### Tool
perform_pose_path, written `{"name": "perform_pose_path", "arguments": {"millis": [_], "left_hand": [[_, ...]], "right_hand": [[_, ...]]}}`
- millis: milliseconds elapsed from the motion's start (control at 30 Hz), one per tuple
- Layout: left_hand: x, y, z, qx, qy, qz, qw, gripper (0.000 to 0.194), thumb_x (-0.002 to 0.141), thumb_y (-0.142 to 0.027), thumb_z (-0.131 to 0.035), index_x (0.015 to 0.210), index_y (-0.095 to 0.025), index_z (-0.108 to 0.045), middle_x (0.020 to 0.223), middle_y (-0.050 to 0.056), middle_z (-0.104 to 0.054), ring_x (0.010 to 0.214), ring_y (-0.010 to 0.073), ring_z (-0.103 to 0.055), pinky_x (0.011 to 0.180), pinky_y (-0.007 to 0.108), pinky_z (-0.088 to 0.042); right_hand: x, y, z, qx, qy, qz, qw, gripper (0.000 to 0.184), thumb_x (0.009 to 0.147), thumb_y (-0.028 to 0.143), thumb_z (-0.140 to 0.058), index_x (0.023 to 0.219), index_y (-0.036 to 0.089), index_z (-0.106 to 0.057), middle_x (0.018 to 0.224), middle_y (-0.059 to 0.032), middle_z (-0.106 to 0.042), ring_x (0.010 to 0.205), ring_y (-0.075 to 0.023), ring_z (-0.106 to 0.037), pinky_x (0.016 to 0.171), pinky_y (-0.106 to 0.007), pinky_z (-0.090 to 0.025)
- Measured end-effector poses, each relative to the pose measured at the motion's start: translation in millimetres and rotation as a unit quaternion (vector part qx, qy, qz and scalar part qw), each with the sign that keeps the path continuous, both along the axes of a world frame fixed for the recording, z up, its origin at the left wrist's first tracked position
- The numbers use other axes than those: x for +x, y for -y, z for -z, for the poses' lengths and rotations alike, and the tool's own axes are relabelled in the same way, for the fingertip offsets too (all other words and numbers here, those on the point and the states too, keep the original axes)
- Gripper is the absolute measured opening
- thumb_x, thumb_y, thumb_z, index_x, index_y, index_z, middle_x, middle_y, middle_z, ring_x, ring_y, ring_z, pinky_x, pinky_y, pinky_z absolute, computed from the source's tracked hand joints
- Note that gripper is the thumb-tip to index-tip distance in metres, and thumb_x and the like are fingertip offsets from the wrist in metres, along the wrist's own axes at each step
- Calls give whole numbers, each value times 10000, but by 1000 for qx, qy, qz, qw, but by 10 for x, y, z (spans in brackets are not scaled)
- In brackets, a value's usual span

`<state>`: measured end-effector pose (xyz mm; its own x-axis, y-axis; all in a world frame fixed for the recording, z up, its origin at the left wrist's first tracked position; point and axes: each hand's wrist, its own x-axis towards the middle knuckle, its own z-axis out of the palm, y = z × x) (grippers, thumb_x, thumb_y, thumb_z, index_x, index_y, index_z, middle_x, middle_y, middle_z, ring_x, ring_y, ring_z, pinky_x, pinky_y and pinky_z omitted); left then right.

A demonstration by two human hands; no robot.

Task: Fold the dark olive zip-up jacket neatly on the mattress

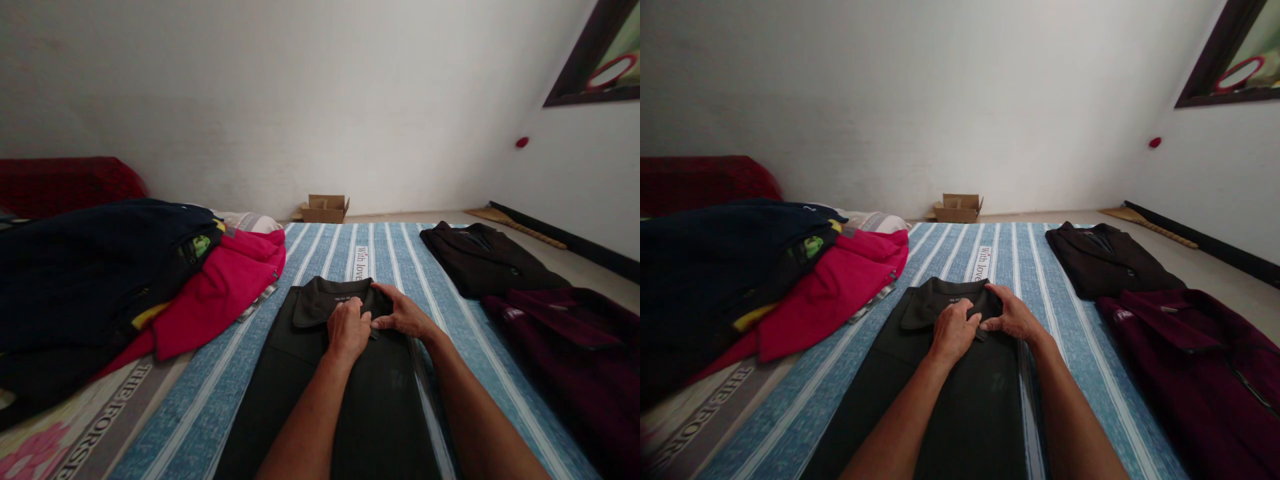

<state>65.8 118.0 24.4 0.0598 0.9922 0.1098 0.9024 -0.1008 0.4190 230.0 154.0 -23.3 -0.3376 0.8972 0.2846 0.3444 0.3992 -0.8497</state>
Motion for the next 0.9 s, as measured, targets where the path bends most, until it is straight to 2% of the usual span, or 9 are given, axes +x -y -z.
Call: {"name": "perform_pose_path", "arguments": {"millis": [200, 900], "left_hand": [[8, 4, -15, 2, -14, 3, 1000, 183, 856, -281, -526, 983, -183, -615, 975, 69, -678, 970, 196, -609, 783, 271, -434], [-7, -15, 38, 8, -15, 13, 1000, 221, 807, -280, -584, 1004, -201, -648, 1006, 63, -682, 1013, 194, -596, 847, 262, -423]], "right_hand": [[6, -2, 0, -4, 7, 1, 1000, 878, 585, 463, -800, 1346, 259, -413, 1327, -75, -454, 1232, -281, -417, 1055, -444, -308], [-1, 9, -26, -9, 3, -1, 1000, 868, 584, 458, -804, 1336, 251, -421, 1327, -81, -449, 1243, -280, -402, 1074, -456, -277]]}}
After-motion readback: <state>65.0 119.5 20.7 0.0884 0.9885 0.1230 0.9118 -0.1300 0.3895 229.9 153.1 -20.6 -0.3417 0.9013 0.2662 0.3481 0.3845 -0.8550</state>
